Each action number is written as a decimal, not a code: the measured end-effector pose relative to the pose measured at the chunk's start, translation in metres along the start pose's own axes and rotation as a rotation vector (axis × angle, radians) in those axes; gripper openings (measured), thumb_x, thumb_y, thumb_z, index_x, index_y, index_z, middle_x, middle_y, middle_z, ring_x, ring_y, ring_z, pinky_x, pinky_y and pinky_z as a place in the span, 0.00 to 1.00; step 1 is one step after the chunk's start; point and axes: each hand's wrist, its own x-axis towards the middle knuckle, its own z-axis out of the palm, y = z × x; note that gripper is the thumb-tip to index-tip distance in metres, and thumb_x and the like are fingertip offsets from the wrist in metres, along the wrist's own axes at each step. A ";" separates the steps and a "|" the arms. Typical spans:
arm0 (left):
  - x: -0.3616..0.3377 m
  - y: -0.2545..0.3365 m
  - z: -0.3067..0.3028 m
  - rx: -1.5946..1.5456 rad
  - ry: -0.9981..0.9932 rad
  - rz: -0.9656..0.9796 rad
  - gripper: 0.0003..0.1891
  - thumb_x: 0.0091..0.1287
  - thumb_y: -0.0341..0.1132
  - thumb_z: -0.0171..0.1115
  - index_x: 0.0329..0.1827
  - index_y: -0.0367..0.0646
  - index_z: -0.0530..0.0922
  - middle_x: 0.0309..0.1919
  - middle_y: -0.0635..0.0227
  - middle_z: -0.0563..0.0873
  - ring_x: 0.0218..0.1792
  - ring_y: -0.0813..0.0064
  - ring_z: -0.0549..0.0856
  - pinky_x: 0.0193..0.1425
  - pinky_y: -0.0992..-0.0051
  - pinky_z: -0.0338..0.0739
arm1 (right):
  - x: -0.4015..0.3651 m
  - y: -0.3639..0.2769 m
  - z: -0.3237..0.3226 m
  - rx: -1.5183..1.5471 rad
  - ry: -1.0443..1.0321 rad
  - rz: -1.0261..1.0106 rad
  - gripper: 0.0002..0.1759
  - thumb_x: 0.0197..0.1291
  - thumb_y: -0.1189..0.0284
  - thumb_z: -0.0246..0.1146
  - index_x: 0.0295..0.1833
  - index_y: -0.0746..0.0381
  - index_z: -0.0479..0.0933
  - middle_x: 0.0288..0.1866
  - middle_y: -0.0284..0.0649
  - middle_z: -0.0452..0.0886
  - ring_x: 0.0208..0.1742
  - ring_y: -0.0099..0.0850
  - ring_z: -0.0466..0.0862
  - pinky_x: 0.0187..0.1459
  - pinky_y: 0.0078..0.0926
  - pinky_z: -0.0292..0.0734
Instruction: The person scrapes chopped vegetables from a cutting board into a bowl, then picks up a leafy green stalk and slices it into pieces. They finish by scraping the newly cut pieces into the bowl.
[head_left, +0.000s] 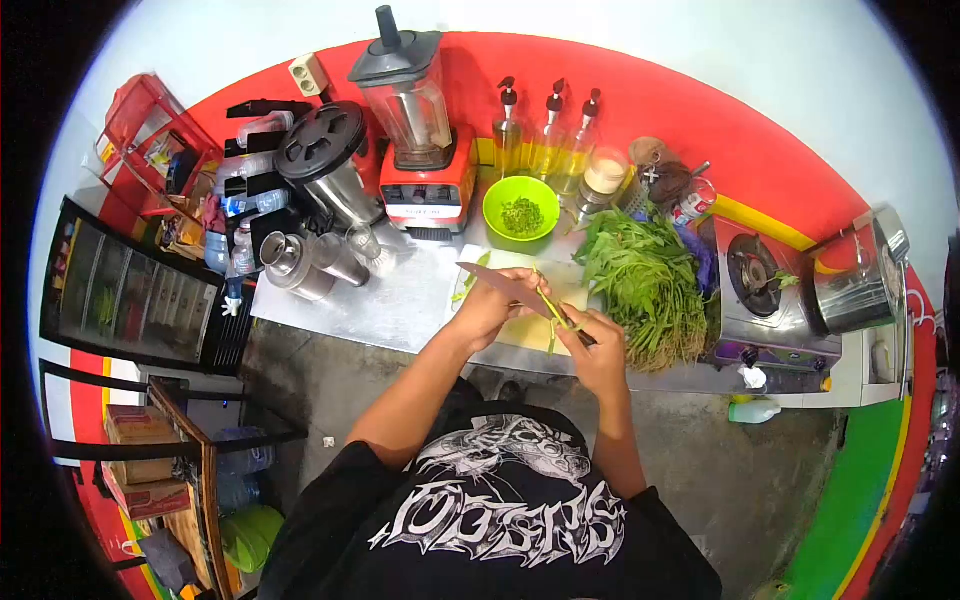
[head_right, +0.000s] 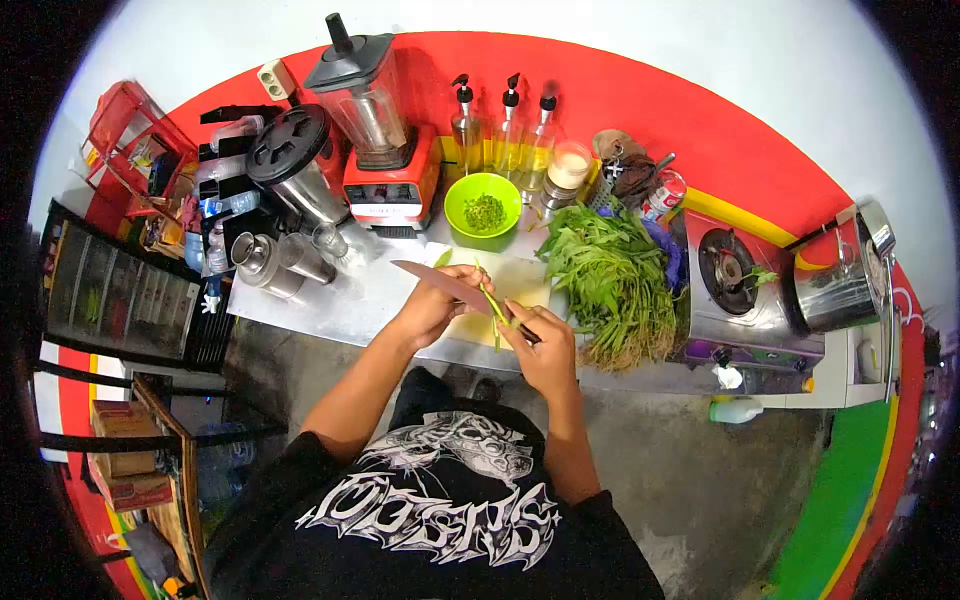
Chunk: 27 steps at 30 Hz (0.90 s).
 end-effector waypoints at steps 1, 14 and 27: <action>-0.001 0.001 0.001 -0.003 -0.014 0.003 0.11 0.78 0.41 0.62 0.48 0.43 0.83 0.44 0.71 0.88 0.49 0.78 0.86 0.58 0.70 0.80 | 0.000 0.000 -0.001 -0.044 -0.017 -0.007 0.18 0.61 0.75 0.71 0.56 0.69 0.85 0.32 0.44 0.82 0.30 0.32 0.83 0.35 0.28 0.76; 0.011 -0.026 -0.015 -0.144 -0.017 -0.133 0.14 0.75 0.31 0.53 0.56 0.32 0.81 0.53 0.61 0.88 0.53 0.68 0.87 0.63 0.70 0.82 | 0.004 0.006 -0.002 -0.186 -0.003 0.042 0.22 0.65 0.72 0.69 0.63 0.67 0.81 0.38 0.48 0.80 0.37 0.43 0.82 0.41 0.36 0.76; -0.001 -0.030 0.000 0.447 0.057 0.033 0.13 0.70 0.41 0.71 0.38 0.37 0.92 0.27 0.71 0.89 0.27 0.86 0.77 0.33 0.80 0.71 | 0.000 0.009 0.005 -0.332 -0.002 0.013 0.27 0.58 0.74 0.73 0.64 0.67 0.81 0.45 0.50 0.83 0.48 0.50 0.82 0.50 0.42 0.77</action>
